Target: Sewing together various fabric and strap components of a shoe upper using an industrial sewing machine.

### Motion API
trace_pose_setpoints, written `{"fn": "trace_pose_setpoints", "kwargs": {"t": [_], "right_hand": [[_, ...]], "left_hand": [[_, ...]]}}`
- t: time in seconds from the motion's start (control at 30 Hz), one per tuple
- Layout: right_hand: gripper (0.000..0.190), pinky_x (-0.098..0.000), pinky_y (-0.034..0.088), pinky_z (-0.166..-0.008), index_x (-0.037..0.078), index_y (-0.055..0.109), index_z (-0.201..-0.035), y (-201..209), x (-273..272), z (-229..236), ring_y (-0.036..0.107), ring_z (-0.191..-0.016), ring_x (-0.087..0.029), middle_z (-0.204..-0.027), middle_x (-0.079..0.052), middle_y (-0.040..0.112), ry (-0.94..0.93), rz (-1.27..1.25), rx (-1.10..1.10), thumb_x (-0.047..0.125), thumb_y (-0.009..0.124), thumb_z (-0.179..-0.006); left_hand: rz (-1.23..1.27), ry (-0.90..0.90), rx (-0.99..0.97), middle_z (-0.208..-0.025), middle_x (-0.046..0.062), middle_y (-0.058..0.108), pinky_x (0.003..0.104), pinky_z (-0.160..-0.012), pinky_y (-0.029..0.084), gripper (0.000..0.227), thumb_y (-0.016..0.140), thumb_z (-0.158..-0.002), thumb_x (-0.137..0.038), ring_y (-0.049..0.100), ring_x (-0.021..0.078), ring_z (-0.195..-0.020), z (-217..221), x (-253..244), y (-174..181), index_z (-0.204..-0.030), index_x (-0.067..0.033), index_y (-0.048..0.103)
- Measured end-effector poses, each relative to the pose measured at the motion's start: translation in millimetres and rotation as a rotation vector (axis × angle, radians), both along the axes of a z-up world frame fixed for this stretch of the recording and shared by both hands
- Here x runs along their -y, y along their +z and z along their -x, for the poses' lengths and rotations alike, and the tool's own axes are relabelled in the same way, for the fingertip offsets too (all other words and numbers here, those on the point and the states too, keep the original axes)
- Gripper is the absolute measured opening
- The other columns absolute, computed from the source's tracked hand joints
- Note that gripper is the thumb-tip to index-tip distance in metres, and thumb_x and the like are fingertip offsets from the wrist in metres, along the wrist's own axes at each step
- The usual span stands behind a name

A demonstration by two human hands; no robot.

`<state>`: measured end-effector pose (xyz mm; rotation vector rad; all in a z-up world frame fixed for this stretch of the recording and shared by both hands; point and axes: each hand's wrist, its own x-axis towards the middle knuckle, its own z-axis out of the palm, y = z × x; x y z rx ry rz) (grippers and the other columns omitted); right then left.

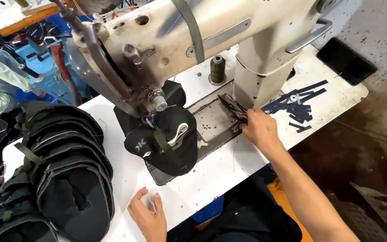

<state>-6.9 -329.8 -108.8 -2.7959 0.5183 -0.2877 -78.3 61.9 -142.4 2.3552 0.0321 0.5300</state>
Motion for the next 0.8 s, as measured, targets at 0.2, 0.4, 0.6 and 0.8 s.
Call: {"fn": "trace_pose_setpoints", "kwargs": {"t": [0.2,0.4,0.6,0.8], "right_hand": [[0.038,-0.0496,0.055,-0.077,0.002,0.064,-0.108,7,-12,-4,0.066,-0.093,-0.042,-0.117,-0.021,0.060,0.006,-0.097,-0.005,0.026,0.076,-0.080],[0.033,-0.0463,0.054,-0.082,0.005,0.065,-0.121,-23,-30,10,0.064,-0.099,-0.040,-0.119,-0.019,0.057,0.161,-0.220,0.183,0.017,0.069,-0.091],[0.031,-0.0394,0.054,-0.086,0.004,0.070,-0.113,11,-20,17,0.066,-0.099,-0.033,-0.112,-0.014,0.064,0.294,-0.350,0.560,0.000,0.066,-0.083],[0.021,-0.0337,0.057,-0.088,0.002,0.064,-0.108,-29,143,8,0.064,-0.094,-0.019,-0.101,-0.008,0.065,-0.039,-1.123,1.093,-0.008,0.051,-0.095]], "left_hand": [[-0.022,-0.011,0.062,-0.117,0.014,0.065,0.048,-0.104,0.039,0.038,0.074,-0.083,-0.009,0.054,0.0375,-0.116,-3,-4,-6,-0.117,-0.0004,0.059],[-0.082,-0.040,0.119,-0.116,0.013,0.067,0.049,-0.106,0.039,0.038,0.076,-0.083,-0.012,0.057,0.0370,-0.115,-6,-12,-28,-0.116,-0.0012,0.060],[-0.176,-0.017,0.072,-0.113,0.016,0.066,0.050,-0.105,0.041,0.041,0.076,-0.080,-0.011,0.056,0.0374,-0.116,-9,-25,-51,-0.117,0.0014,0.062],[-0.239,0.006,0.155,-0.108,0.016,0.066,0.050,-0.106,0.044,0.035,0.075,-0.085,-0.021,0.060,0.0378,-0.111,-18,-49,-93,-0.109,0.0016,0.064]]}}
